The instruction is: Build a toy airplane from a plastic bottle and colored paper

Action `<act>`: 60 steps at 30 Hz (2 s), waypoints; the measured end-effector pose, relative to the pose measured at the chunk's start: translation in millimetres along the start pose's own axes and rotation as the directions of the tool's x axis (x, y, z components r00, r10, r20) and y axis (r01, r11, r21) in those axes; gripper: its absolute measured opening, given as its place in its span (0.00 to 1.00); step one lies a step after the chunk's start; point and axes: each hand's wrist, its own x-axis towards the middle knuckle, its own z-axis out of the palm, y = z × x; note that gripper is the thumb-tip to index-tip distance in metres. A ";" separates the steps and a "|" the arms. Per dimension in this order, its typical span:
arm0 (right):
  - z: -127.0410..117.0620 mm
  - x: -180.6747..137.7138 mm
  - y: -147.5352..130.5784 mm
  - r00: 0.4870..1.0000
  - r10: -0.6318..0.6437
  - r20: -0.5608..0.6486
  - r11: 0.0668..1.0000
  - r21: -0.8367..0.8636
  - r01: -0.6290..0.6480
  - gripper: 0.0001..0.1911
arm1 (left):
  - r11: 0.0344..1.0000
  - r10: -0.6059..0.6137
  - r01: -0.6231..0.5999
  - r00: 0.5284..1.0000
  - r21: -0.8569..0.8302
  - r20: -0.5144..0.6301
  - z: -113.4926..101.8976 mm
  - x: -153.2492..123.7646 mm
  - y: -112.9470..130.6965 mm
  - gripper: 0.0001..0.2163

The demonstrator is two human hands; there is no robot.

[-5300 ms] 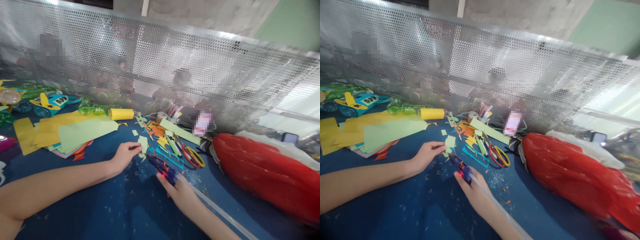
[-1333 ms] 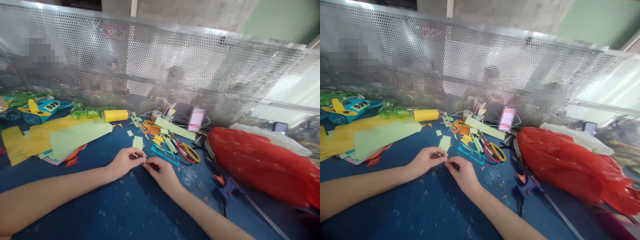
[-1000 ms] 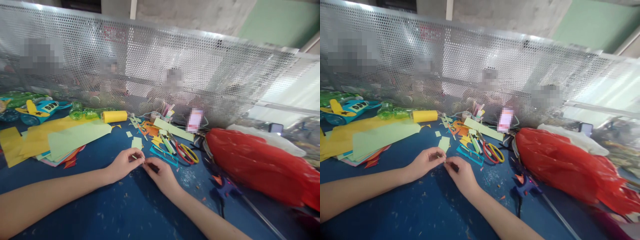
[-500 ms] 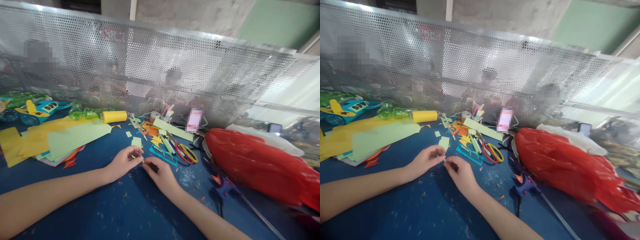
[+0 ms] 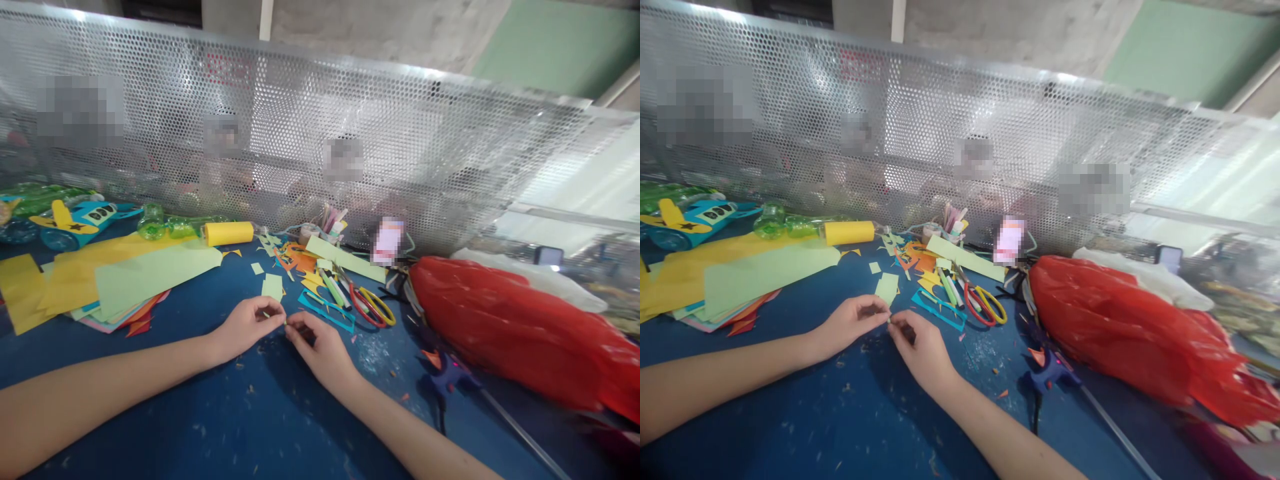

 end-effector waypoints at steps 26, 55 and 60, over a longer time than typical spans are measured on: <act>0.9 0.9 5.2 0.998 0.051 -0.049 0.998 -0.022 -0.052 0.08 | 0.996 -0.006 0.000 0.998 -0.085 -0.068 2.1 1.3 -12.8 0.07; 0.5 2.4 7.9 0.990 -0.021 -0.141 1.000 -0.016 0.019 0.02 | 1.000 0.015 -0.015 1.000 -0.003 -0.014 0.4 1.8 -7.7 0.03; 1.2 2.5 6.7 0.990 0.008 -0.138 0.999 0.043 -0.003 0.02 | 1.000 0.012 -0.012 1.000 -0.002 -0.022 0.9 1.8 -8.3 0.03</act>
